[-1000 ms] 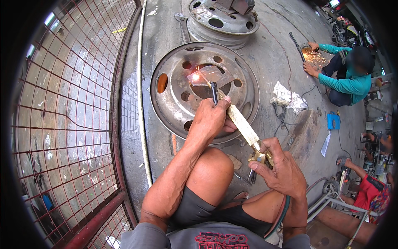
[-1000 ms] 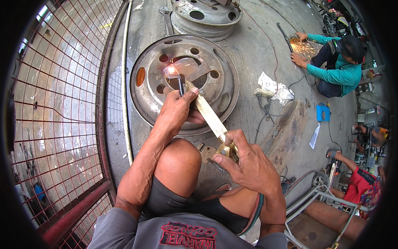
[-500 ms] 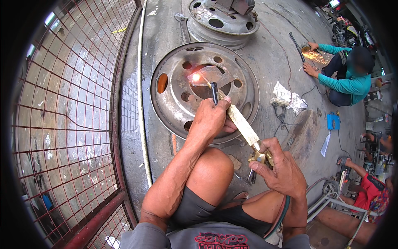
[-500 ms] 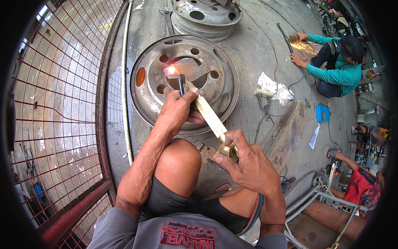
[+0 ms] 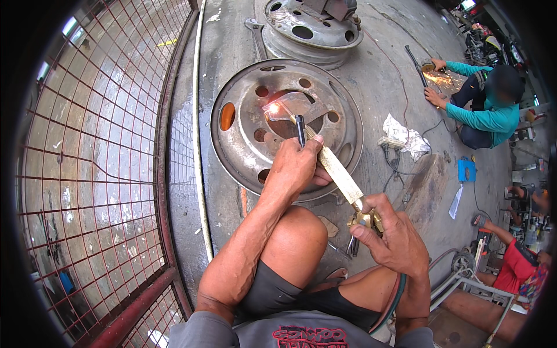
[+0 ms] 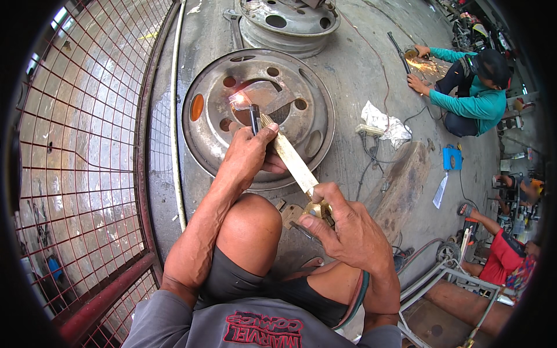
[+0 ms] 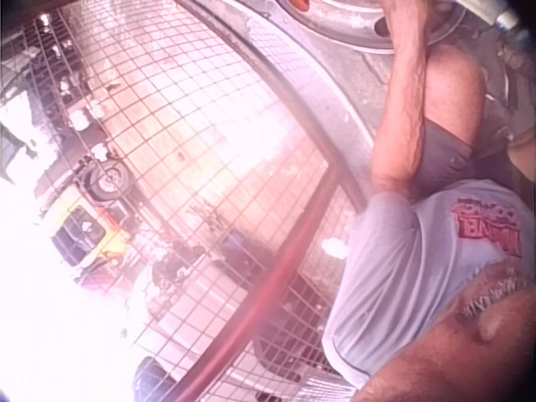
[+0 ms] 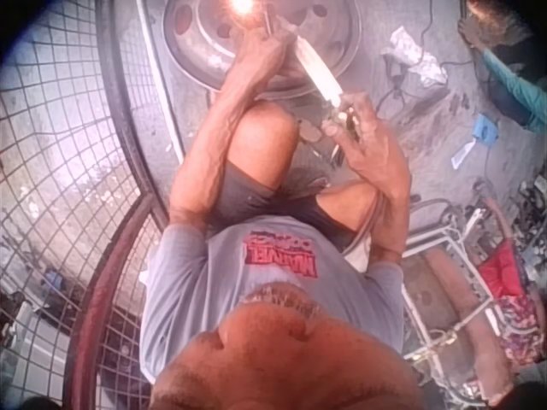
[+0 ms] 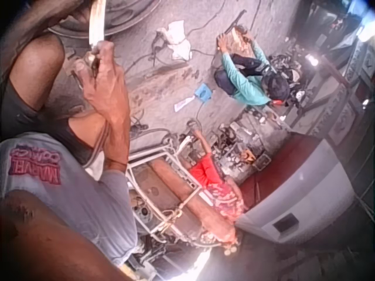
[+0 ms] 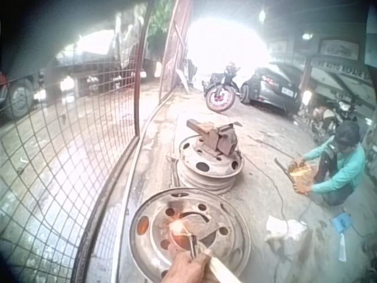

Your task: The person uses a welding torch to heat and weld a metal plate attached to a car wheel rim. They hold the torch steadily, moving the flame along the metal surface to create a weld.

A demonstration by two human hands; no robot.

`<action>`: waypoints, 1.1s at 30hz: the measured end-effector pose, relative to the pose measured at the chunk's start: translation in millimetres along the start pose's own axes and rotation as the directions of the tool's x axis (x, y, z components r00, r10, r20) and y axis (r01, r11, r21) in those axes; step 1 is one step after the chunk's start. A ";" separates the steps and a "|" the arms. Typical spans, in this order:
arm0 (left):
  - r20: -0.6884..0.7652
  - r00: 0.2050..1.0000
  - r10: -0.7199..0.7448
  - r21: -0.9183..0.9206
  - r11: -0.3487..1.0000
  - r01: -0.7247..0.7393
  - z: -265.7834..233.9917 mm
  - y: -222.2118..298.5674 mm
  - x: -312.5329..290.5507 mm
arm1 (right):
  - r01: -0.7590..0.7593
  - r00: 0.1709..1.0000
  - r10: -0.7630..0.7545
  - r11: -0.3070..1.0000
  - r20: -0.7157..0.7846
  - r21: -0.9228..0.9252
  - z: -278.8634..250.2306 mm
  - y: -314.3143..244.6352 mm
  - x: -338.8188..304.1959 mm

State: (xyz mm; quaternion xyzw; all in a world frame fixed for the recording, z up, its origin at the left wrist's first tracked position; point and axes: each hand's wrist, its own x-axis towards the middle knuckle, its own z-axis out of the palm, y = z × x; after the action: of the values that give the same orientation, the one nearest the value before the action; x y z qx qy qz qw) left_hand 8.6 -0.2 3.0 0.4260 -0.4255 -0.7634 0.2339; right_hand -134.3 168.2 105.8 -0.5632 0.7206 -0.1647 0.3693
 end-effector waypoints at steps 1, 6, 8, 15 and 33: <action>-0.001 1.000 0.000 -0.002 1.000 0.000 -0.2 -0.3 0.1 | -0.006 1.000 0.006 1.000 0.008 0.006 -1.3 -2.1 0.4; 0.004 1.000 -0.001 -0.011 1.000 0.002 0.6 -0.8 1.0 | 0.040 0.999 -0.040 0.999 -0.020 0.022 0.7 -0.9 0.6; 0.005 1.000 -0.007 -0.003 1.000 0.007 -0.2 -1.0 1.6 | 0.052 0.999 -0.052 0.998 -0.016 0.043 0.6 -1.1 1.3; 0.012 1.000 -0.014 -0.002 1.000 0.014 -0.6 -0.8 2.0 | 0.073 0.997 -0.073 0.997 0.006 -0.008 -0.7 2.7 1.1; -0.012 1.000 -0.006 0.000 1.000 0.006 0.0 0.5 1.1 | 0.019 1.000 -0.019 1.000 -0.002 0.014 -0.7 -3.2 1.6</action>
State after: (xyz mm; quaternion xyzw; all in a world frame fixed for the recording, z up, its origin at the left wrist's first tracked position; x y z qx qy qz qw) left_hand 8.0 -1.3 3.0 0.4318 -0.4228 -0.7616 0.2339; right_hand -132.8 165.6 107.8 -0.5670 0.7146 -0.1739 0.3710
